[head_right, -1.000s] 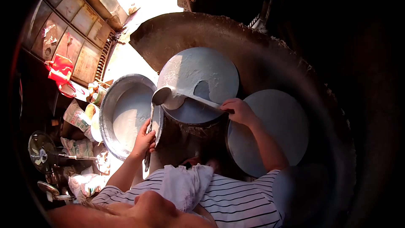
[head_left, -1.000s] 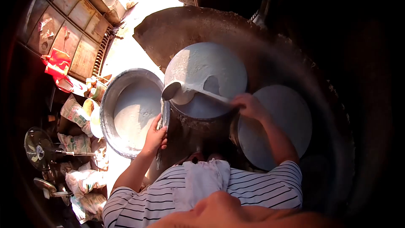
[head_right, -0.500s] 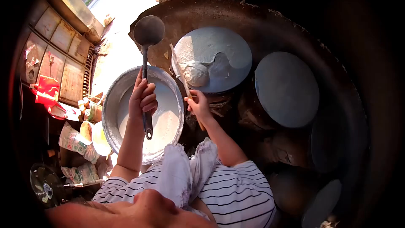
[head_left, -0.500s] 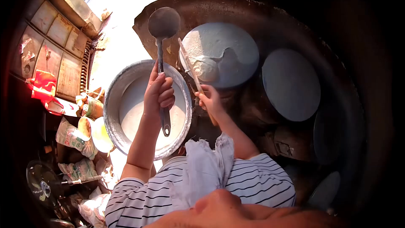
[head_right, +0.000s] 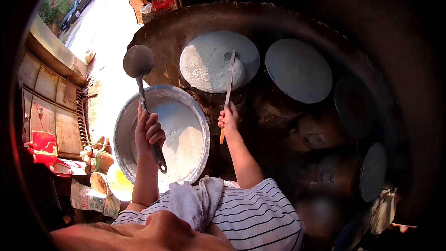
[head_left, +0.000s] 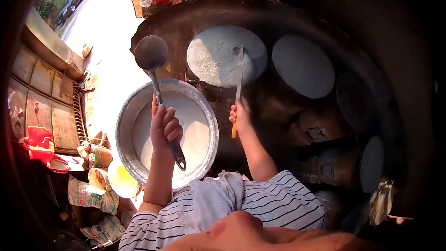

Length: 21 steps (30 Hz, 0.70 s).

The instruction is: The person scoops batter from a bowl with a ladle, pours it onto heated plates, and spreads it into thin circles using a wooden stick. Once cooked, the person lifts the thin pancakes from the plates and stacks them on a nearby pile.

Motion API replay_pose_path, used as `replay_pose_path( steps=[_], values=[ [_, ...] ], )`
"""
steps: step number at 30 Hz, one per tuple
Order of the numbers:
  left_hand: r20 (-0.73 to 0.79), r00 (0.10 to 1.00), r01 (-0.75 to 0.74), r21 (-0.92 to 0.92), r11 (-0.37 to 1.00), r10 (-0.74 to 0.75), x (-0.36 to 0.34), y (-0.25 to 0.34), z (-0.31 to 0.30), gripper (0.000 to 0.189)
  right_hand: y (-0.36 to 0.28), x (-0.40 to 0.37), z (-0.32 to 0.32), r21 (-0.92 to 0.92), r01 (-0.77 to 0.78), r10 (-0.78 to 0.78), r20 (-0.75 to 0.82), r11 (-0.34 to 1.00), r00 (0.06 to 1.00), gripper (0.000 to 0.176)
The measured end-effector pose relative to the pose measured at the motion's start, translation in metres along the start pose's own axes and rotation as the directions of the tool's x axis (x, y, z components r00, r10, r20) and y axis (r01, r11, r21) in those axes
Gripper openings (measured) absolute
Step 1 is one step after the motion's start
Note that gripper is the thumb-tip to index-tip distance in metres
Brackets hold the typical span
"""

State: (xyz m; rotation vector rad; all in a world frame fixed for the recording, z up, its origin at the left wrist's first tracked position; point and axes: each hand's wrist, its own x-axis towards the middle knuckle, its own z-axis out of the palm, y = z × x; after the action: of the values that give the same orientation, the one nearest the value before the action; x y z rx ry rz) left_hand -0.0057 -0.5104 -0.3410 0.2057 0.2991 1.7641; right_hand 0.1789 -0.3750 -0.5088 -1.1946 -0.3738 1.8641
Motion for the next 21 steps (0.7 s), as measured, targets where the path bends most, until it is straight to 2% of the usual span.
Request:
replay_pose_path(
  steps=[2, 3, 4, 6, 7, 8, 10, 13, 16, 18, 19, 20, 21],
  values=[
    [-0.06, 0.998, -0.009, 0.124, 0.992, 0.016, -0.007, 0.002, 0.001, 0.045, -0.005, 0.012, 0.008, -0.005, 0.098, -0.097, 0.122, 0.995, 0.988, 0.038],
    [-0.063, 0.998, -0.015, 0.15, 0.989, 0.025, -0.006, 0.001, -0.001, 0.044, 0.002, 0.001, 0.012, -0.133, 0.147, -0.135, 0.097, 0.98, 0.986, 0.038],
    [-0.049, 0.998, -0.022, 0.179, 0.984, 0.032, 0.001, 0.002, 0.0, 0.044, 0.01, -0.014, 0.006, -0.316, 0.097, -0.048, 0.161, 0.944, 0.986, 0.037],
    [-0.05, 0.998, -0.024, 0.287, 0.958, 0.04, 0.007, 0.0, -0.001, 0.045, 0.014, -0.037, -0.032, -0.39, 0.01, 0.067, 0.182, 0.921, 0.981, 0.037],
    [-0.064, 0.997, -0.01, 0.327, 0.945, 0.033, 0.008, -0.002, -0.001, 0.045, -0.004, -0.043, -0.049, -0.324, -0.069, 0.108, 0.105, 0.944, 0.989, 0.035],
    [-0.08, 0.996, -0.003, 0.364, 0.931, 0.035, 0.008, -0.006, -0.001, 0.046, -0.017, -0.037, -0.073, -0.295, -0.019, 0.062, 0.139, 0.955, 0.988, 0.033],
    [-0.112, 0.994, 0.037, 0.382, 0.923, 0.007, 0.013, -0.015, 0.002, 0.046, -0.055, -0.027, -0.084, -0.335, -0.018, 0.059, 0.111, 0.942, 0.992, 0.032],
    [-0.07, 0.997, 0.054, 0.396, 0.917, -0.028, 0.041, -0.038, 0.012, 0.047, -0.101, 0.012, -0.084, -0.371, -0.042, 0.092, 0.117, 0.928, 0.989, 0.033],
    [-0.078, 0.996, 0.069, 0.467, 0.882, -0.037, 0.063, -0.064, 0.017, 0.049, -0.138, 0.042, -0.074, -0.491, 0.023, 0.035, 0.107, 0.871, 0.994, 0.034],
    [-0.144, 0.988, 0.124, 0.533, 0.837, -0.054, 0.08, -0.084, 0.023, 0.049, -0.137, 0.036, -0.077, -0.534, 0.142, -0.039, 0.199, 0.833, 0.979, 0.035],
    [-0.175, 0.979, 0.173, 0.471, 0.865, -0.101, 0.088, -0.089, 0.03, 0.05, -0.13, 0.011, -0.086, -0.625, 0.124, 0.07, 0.276, 0.771, 0.958, 0.035],
    [-0.168, 0.98, 0.176, 0.508, 0.843, -0.104, 0.097, -0.093, 0.035, 0.05, -0.132, 0.0, -0.098, -0.714, 0.137, 0.174, 0.345, 0.687, 0.923, 0.035],
    [-0.162, 0.982, 0.174, 0.534, 0.827, -0.102, 0.104, -0.097, 0.036, 0.051, -0.143, 0.006, -0.112, -0.677, 0.119, 0.129, 0.304, 0.727, 0.944, 0.035]
  ],
)
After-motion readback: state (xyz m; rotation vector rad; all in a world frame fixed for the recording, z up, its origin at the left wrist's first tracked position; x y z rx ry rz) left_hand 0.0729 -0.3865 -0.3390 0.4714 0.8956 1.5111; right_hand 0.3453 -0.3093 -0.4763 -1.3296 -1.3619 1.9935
